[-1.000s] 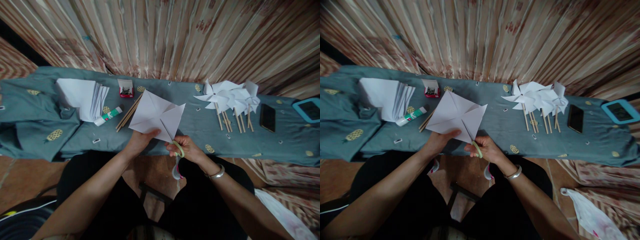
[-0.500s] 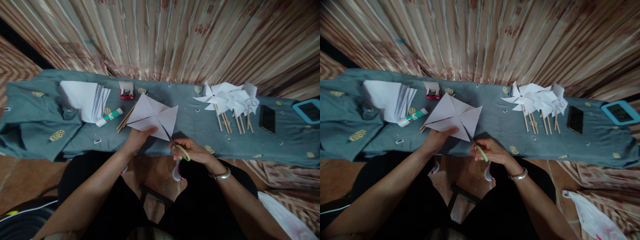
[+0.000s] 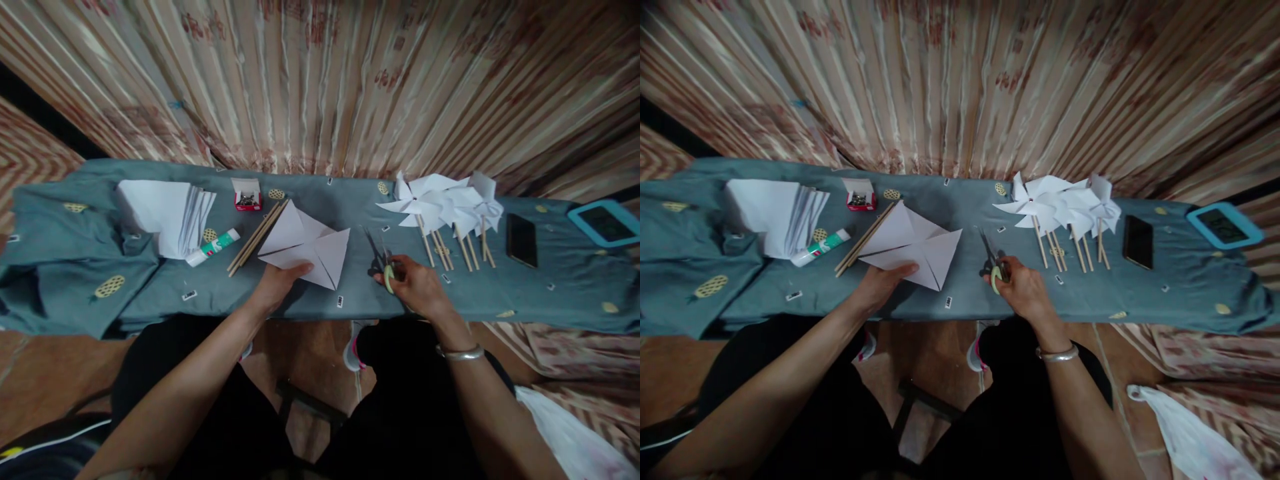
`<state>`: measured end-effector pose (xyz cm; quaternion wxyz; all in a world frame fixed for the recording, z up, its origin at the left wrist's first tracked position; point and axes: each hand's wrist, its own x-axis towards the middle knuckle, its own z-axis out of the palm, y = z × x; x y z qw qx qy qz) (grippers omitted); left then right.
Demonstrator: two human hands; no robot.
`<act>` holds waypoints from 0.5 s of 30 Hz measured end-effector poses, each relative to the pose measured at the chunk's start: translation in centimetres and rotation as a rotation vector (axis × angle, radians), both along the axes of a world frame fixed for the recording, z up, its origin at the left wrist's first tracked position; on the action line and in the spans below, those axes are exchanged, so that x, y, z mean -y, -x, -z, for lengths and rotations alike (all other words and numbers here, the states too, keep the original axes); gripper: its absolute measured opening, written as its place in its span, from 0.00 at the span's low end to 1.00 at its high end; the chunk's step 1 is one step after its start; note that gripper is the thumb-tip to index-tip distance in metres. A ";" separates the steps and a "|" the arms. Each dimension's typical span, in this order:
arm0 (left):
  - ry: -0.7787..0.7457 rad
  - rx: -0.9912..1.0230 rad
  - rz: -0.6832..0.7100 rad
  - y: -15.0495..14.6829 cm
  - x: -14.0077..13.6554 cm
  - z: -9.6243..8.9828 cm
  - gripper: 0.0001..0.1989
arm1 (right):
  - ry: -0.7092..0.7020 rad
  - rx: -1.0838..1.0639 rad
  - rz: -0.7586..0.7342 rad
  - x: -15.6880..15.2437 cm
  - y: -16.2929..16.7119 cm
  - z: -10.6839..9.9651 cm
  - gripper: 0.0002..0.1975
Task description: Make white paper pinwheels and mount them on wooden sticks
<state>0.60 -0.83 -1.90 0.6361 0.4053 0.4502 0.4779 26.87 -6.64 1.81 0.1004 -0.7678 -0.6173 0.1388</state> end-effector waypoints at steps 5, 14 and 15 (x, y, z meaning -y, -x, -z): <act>-0.035 -0.096 0.053 -1.2 -0.1 0.2 0.27 | -0.012 0.246 0.014 -0.6 0.4 -0.1 0.27; -0.152 -0.294 0.157 -1.2 0.0 -1.2 0.21 | -0.028 0.377 -0.035 -1.3 1.0 0.1 0.26; -0.165 -0.292 0.168 -1.0 0.0 -1.3 0.20 | -0.019 0.372 -0.038 -1.3 1.0 0.1 0.26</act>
